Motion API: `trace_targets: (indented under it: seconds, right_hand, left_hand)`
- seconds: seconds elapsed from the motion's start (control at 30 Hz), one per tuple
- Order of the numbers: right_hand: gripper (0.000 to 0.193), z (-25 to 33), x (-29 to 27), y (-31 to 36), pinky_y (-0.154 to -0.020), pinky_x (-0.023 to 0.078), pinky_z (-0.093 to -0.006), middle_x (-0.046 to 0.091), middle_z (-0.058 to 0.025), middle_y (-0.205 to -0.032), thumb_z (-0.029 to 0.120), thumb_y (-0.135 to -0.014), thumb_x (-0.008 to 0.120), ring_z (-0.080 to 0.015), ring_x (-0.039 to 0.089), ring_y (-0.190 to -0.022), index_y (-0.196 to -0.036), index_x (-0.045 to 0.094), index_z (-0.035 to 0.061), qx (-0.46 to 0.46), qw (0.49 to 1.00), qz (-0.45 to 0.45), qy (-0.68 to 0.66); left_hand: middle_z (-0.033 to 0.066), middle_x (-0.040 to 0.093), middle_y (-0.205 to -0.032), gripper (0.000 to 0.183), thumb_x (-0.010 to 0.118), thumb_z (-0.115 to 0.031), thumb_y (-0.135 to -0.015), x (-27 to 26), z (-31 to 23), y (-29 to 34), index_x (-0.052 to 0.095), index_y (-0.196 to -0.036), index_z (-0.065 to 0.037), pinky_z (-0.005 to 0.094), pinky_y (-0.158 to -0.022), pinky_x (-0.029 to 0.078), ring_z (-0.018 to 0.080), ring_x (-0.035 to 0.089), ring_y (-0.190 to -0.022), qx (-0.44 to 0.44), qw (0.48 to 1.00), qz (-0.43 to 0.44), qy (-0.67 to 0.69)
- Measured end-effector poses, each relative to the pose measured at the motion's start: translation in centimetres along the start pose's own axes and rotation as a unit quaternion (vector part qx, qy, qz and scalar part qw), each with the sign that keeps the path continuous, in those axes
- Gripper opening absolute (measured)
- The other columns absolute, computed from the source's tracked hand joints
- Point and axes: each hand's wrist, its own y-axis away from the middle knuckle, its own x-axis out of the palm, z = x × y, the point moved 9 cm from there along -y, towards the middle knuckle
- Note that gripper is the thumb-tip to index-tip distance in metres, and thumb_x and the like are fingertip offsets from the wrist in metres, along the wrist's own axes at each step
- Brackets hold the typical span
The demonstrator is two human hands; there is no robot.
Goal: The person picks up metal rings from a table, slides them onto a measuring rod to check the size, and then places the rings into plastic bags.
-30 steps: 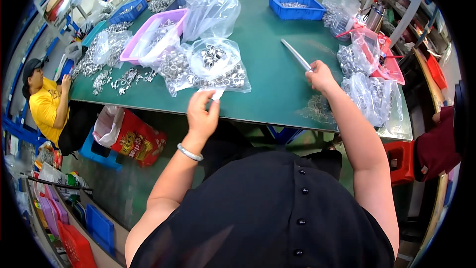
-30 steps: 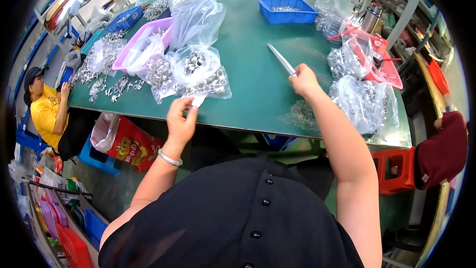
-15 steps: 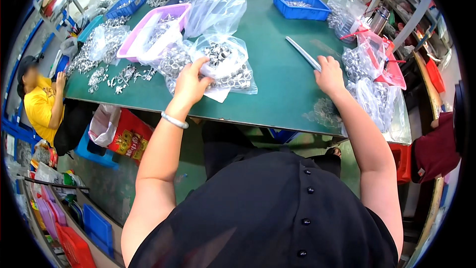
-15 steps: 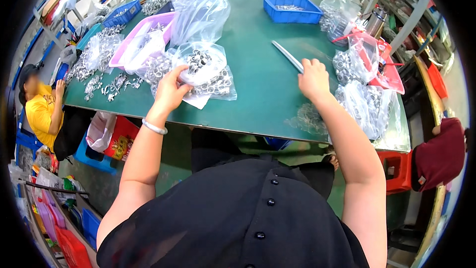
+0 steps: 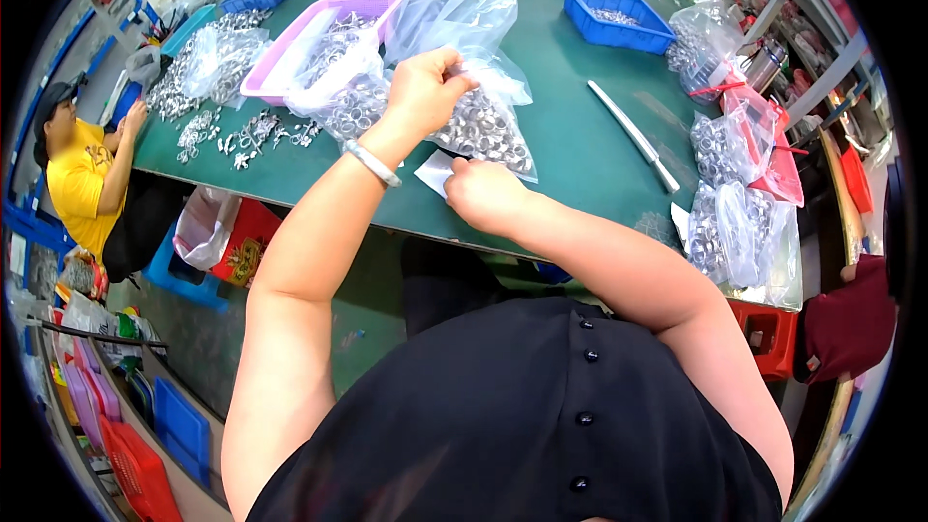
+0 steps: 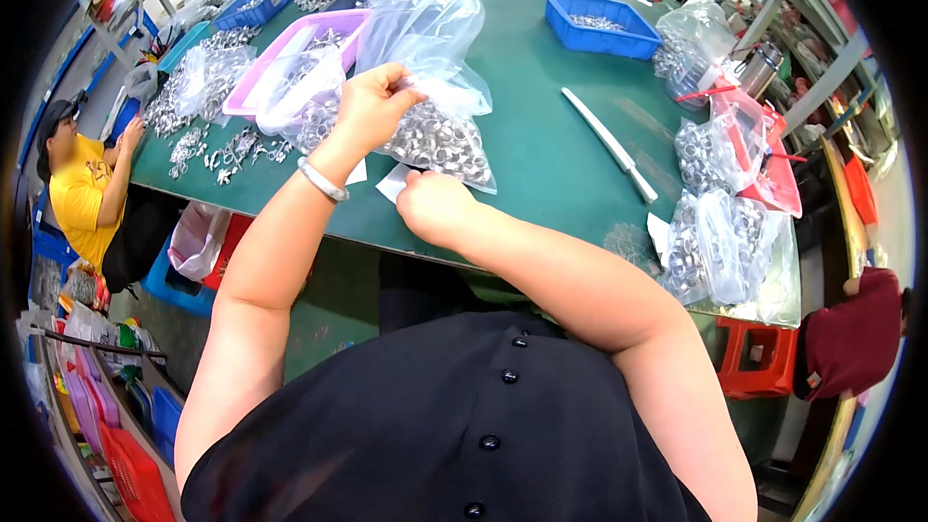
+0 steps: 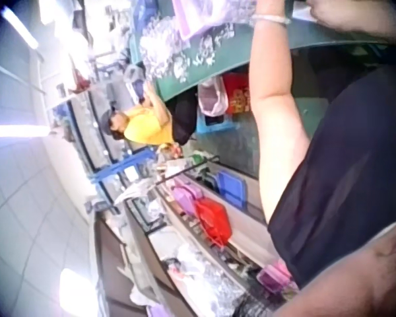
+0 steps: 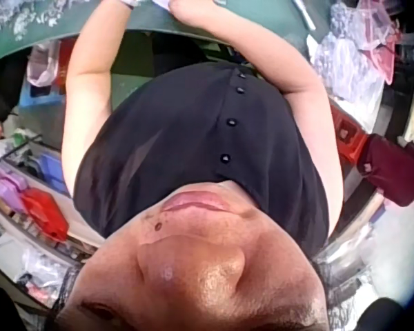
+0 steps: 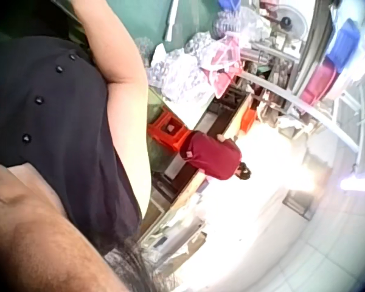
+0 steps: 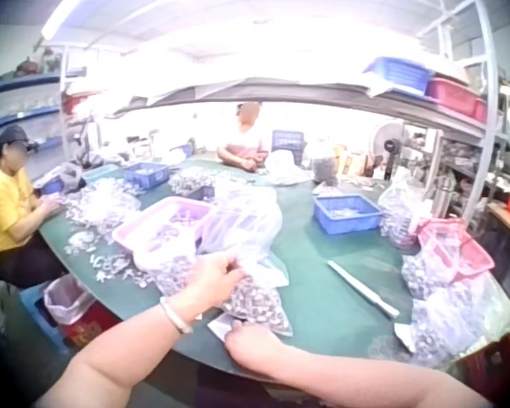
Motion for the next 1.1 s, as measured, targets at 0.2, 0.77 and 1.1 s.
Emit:
trace_targets:
  seconds: [0.2,0.77,1.1]
  right_hand:
    - [0.01,0.5,-0.3,0.8,-0.055,0.049,-0.0359,0.056,-0.0125,-0.073,0.011,-0.063,0.054,-0.0271,0.059,-0.064,-0.065,0.058,0.0023,-0.079,0.997,0.005,0.017]
    - [0.031,-12.5,-9.7,-3.8,-0.078,0.045,-0.0343,0.055,-0.0117,-0.1,0.018,-0.075,0.059,-0.0268,0.055,-0.093,-0.104,0.056,0.0092,0.06,0.995,-0.076,0.017]
    - [0.044,-18.8,-2.0,0.1,-0.039,0.033,-0.0246,0.052,-0.0046,-0.061,0.002,-0.065,0.055,-0.0113,0.044,-0.044,-0.108,0.047,0.0017,0.392,0.734,-0.083,-0.548]
  left_hand:
    - [0.0089,0.059,-0.071,0.023,0.068,-0.012,-0.069,0.4,0.3,1.2,0.062,-0.088,-0.001,0.0259,-0.056,0.043,0.0122,0.053,-0.06,-0.008,0.992,0.103,-0.065]
    - [0.0039,0.052,-0.063,0.037,0.059,-0.036,-0.078,-0.4,7.1,1.5,0.058,-0.091,-0.001,0.022,-0.04,0.036,0.01,0.047,-0.048,-0.377,0.914,0.142,0.042]
    - [-0.0001,0.051,-0.064,0.032,0.048,-0.003,-0.075,-0.4,4.8,-0.4,0.054,-0.107,-0.001,0.0195,-0.043,0.034,0.0062,0.043,-0.05,-0.298,0.942,0.088,0.127]
